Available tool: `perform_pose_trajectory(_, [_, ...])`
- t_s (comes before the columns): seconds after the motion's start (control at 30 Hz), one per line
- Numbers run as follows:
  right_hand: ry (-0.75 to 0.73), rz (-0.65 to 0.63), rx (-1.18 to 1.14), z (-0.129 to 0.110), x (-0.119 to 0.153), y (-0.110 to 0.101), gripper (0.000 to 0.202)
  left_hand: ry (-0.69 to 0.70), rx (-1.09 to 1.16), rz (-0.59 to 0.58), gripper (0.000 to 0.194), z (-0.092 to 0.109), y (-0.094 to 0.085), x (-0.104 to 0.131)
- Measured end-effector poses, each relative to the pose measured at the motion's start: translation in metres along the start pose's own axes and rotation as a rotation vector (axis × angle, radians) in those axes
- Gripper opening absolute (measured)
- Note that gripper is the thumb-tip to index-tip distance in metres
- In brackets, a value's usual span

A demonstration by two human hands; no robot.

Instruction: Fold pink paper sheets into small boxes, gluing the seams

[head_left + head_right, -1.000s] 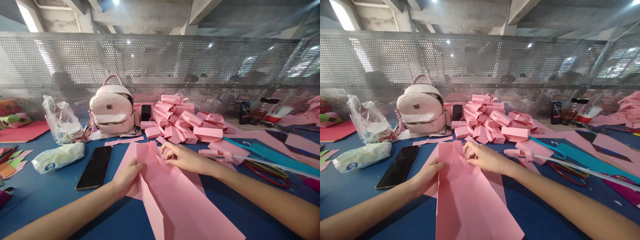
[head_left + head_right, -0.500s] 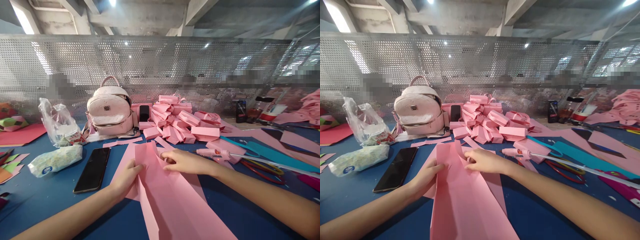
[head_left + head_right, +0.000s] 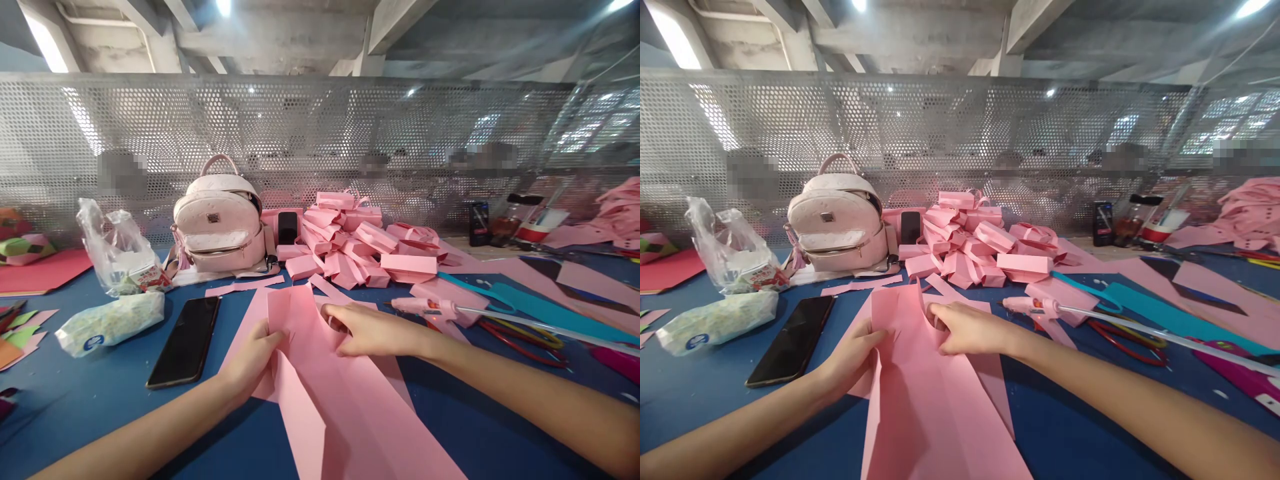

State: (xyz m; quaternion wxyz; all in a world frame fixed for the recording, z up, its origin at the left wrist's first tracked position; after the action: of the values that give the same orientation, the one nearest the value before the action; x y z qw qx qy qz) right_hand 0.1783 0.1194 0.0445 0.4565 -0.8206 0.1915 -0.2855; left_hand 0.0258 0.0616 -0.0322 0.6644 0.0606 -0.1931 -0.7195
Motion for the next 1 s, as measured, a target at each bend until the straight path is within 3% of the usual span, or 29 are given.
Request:
perform_pose_trajectory(0.5, [0.045,0.005,0.07,-0.0005,0.0011,-0.0019,0.023,0.011,0.003,0.025,0.027,-0.0012,-0.0024,-0.0016])
perform_pose_trajectory(0.73, [0.025,0.036,0.076,-0.0023,0.0032,-0.0021,0.03,0.012,0.008,0.03,0.026,-0.0006,-0.0024,-0.0005])
perform_pose_trajectory(1.0, [0.066,0.011,-0.026,0.0018,0.0039,-0.0025,0.031,0.034,0.012,0.001,0.032,-0.0034,-0.0027,-0.0006])
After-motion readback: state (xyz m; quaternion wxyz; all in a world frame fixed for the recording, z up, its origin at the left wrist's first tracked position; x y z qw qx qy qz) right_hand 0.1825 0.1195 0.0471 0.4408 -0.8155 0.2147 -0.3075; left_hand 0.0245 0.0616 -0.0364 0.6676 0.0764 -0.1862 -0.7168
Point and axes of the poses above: each hand's wrist, its own x-axis away from the middle knuckle, its own y-axis out of the palm, z = x × y, the point moved 6 cm from there along -x, towards the middle knuckle, and after that the axes turned 5 degrees about -z, right-handed, at the moved point
